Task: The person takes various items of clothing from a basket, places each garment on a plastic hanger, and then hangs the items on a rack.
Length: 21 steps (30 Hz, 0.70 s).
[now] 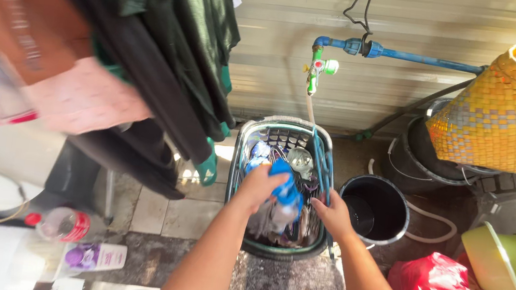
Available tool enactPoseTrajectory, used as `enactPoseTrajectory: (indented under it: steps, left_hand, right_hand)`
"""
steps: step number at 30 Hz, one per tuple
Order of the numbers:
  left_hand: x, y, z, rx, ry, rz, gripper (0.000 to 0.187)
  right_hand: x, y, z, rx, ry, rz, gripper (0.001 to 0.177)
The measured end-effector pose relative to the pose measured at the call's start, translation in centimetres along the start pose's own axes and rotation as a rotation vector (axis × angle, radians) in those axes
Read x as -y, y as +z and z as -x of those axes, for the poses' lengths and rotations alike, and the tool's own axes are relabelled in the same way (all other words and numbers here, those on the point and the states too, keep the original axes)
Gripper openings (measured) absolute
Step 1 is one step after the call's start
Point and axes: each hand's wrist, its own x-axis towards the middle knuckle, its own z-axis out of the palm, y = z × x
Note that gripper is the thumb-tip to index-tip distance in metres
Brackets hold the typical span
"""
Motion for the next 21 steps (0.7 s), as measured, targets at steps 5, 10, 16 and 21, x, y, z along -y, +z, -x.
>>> enactPoseTrajectory:
  steps: [5,10,16,21]
  left_hand:
    - [-10.6,2.2,6.5,0.176,0.262,0.334,0.026]
    - [-16.2,1.5,10.9,0.079,0.462,0.244,0.029]
    - [-14.4,-2.4,12.0,-0.142,0.524,-0.166,0.07]
    - [-12.4,-5.2,10.3,-0.549,0.575,-0.425,0.021]
  right_hand:
    - [9.0,-0.3,2.5,0.169,-0.039,-0.021,0.052]
    - [14.7,-2.0,2.6,0.029,-0.196,-0.315,0.028]
    - [22.2,-8.3,3.2,-0.086,-0.413,-0.544,0.03]
    - [23.8,-9.8,4.1,-0.195,-0.456,-0.52,0.032]
